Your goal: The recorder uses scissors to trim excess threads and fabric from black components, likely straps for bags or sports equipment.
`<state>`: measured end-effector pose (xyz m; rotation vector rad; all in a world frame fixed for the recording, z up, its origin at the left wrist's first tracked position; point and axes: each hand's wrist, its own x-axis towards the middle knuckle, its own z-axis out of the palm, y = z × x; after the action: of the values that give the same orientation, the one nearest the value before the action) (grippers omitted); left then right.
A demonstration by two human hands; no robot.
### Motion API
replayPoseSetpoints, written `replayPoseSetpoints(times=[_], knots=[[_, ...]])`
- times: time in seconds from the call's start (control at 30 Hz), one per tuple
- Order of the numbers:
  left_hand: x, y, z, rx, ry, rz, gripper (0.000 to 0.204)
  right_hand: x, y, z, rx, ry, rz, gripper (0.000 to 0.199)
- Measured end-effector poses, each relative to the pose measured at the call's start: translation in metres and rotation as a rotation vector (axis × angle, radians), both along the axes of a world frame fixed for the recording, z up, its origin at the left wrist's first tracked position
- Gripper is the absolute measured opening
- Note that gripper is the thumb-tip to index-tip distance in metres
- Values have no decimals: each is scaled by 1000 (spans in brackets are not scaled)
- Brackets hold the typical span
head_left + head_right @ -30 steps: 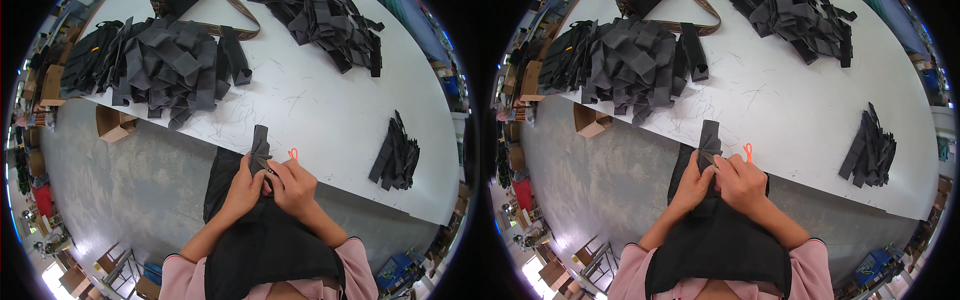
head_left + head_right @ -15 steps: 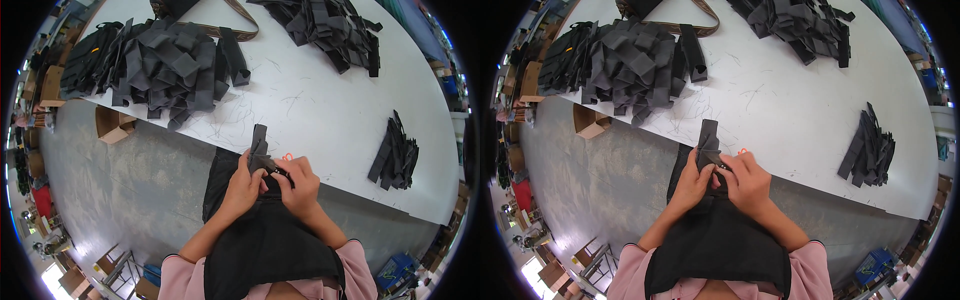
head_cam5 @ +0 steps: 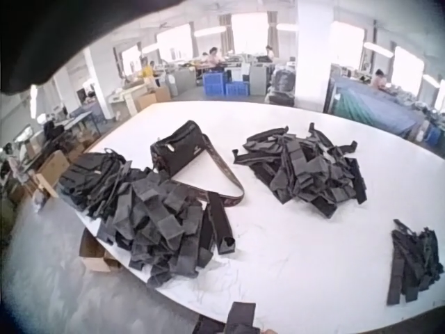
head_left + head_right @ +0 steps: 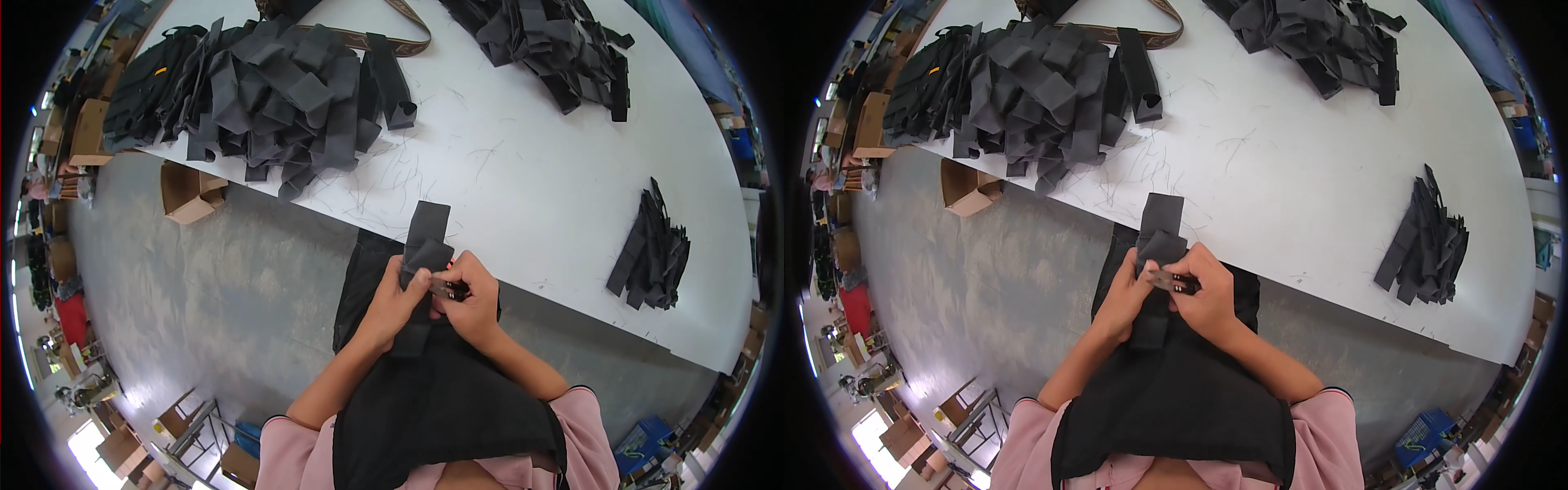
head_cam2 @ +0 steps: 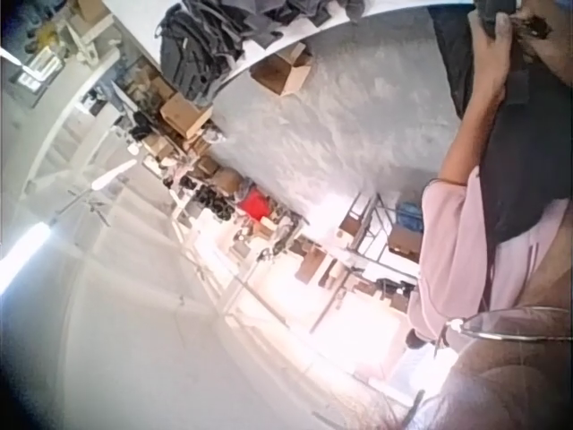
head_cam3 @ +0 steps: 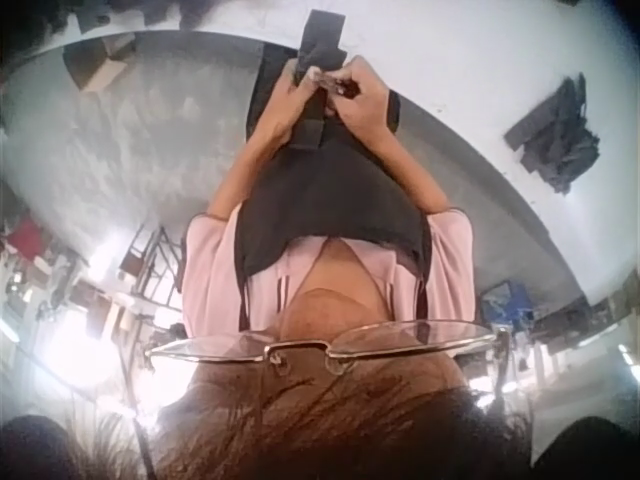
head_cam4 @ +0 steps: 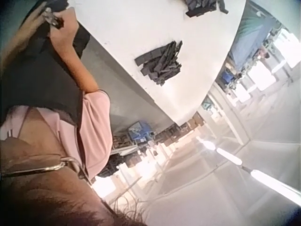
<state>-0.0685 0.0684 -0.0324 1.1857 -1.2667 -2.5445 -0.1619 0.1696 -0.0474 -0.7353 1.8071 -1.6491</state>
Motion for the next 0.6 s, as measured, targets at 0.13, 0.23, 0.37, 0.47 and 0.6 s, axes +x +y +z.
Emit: replayPoseSetpoints(times=[0.13,0.23,0.37,0.47,0.6], knots=[[3,3,-16,-88,5,-14,33,-2,5,0,42,-295,18,16],[1,-3,-4,39,113,-67,33,-13,5,17,58,-276,49,14],[2,-6,-2,52,188,-131,36,-31,-16,10,243,4,197,17],[3,-13,-6,270,149,-54,40,-39,-24,-3,154,-62,183,18],[7,-13,-9,304,221,21,46,-24,-6,17,110,149,42,25]])
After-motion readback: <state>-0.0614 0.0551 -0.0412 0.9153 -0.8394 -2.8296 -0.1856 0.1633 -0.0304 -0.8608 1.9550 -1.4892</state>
